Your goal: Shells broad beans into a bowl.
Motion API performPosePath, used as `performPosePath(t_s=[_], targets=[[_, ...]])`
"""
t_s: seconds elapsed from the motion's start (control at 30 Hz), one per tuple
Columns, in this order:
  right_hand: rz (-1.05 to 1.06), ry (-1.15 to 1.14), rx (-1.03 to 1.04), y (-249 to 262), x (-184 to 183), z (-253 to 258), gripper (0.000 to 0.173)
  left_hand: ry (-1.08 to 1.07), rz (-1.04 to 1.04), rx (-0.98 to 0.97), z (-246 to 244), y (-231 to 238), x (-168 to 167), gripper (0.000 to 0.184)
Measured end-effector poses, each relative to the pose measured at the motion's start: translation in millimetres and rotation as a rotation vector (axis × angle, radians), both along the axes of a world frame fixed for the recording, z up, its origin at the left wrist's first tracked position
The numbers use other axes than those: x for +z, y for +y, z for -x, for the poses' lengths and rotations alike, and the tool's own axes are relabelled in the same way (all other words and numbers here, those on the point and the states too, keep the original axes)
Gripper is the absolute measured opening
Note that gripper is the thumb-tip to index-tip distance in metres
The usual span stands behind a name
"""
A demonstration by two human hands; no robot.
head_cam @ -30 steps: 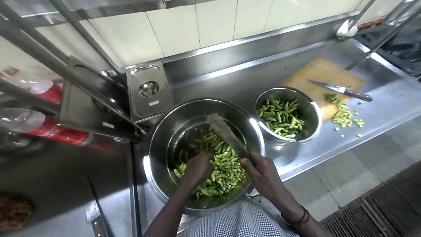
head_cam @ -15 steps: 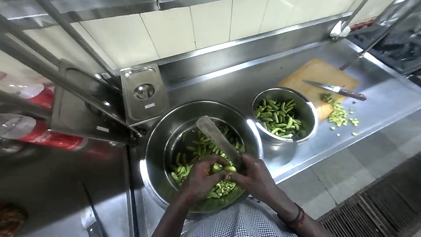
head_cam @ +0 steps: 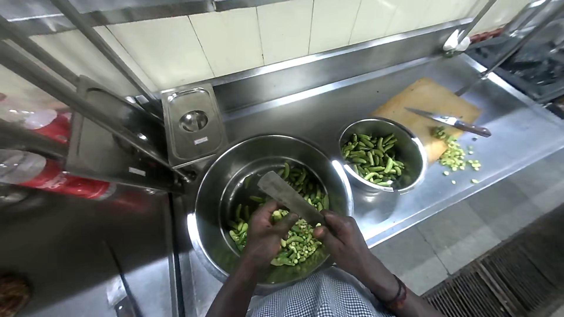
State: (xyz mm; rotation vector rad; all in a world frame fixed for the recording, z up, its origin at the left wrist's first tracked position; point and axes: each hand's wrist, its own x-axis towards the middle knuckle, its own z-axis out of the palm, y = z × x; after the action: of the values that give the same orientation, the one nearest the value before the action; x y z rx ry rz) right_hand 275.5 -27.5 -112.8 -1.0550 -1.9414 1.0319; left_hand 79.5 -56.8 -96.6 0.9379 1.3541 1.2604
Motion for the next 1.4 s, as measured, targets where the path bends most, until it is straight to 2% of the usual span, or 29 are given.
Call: performPosePath(t_s=[0.03, 0.1, 0.2, 0.27, 0.33, 0.5, 0.6, 0.87, 0.93, 1.0, 1.1, 1.3, 1.4], targets=[[-0.004, 0.008, -0.006, 0.6, -0.8, -1.1, 0.059, -0.144, 0.021, 0.008, 2.5, 0.5, 0.0, 0.021], [-0.001, -0.001, -0.025, 1.7, -1.9, -1.7, 0.056, -0.368, 0.058, 0.008, 7.7, 0.1, 0.0, 0.022], [0.009, -0.067, -0.043, 1.1, 1.4, 0.9, 0.039, -0.536, 0.132, -0.003, 9.8, -0.8, 0.7, 0.020], [0.017, -0.090, -0.044, -0.4, 2.6, 3.6, 0.043, -0.586, 0.162, -0.010, 8.4, -1.6, -0.3, 0.015], [0.014, -0.097, -0.043, -1.8, 3.6, 5.3, 0.046, -0.609, 0.189, -0.022, 5.3, -2.4, -0.4, 0.013], [-0.024, -0.076, -0.033, -2.8, 3.3, 7.6, 0.036, -0.655, 0.228, -0.077, -3.5, -5.4, 2.3, 0.013], [-0.047, -0.078, -0.018, -2.2, 3.1, 6.5, 0.039, -0.692, 0.244, -0.072, -7.2, -6.3, 1.9, 0.013], [-0.075, -0.138, 0.009, -2.4, 2.8, 0.6, 0.054, -0.686, 0.279, 0.228, -6.1, 0.4, -6.6, 0.021], [-0.073, -0.152, -0.013, -1.8, 5.1, 0.3, 0.050, -0.711, 0.299, 0.291, -5.0, 3.1, -6.8, 0.024], [-0.009, -0.193, -0.015, 0.3, 10.6, -2.8, 0.041, -0.761, 0.290, 0.291, -5.5, 6.2, -12.8, 0.026], [0.076, -0.171, -0.027, 1.8, 14.8, -12.0, 0.049, -0.779, 0.324, 0.254, -10.9, 9.5, -26.5, 0.027], [0.127, -0.002, -0.203, 3.7, 2.5, -48.6, 0.048, -0.663, 0.535, 0.232, -38.0, 28.8, -37.7, 0.024], [0.096, 0.094, -0.332, 3.7, -4.6, -69.6, 0.046, -0.639, 0.494, 0.153, -69.4, 63.5, -25.0, 0.025]])
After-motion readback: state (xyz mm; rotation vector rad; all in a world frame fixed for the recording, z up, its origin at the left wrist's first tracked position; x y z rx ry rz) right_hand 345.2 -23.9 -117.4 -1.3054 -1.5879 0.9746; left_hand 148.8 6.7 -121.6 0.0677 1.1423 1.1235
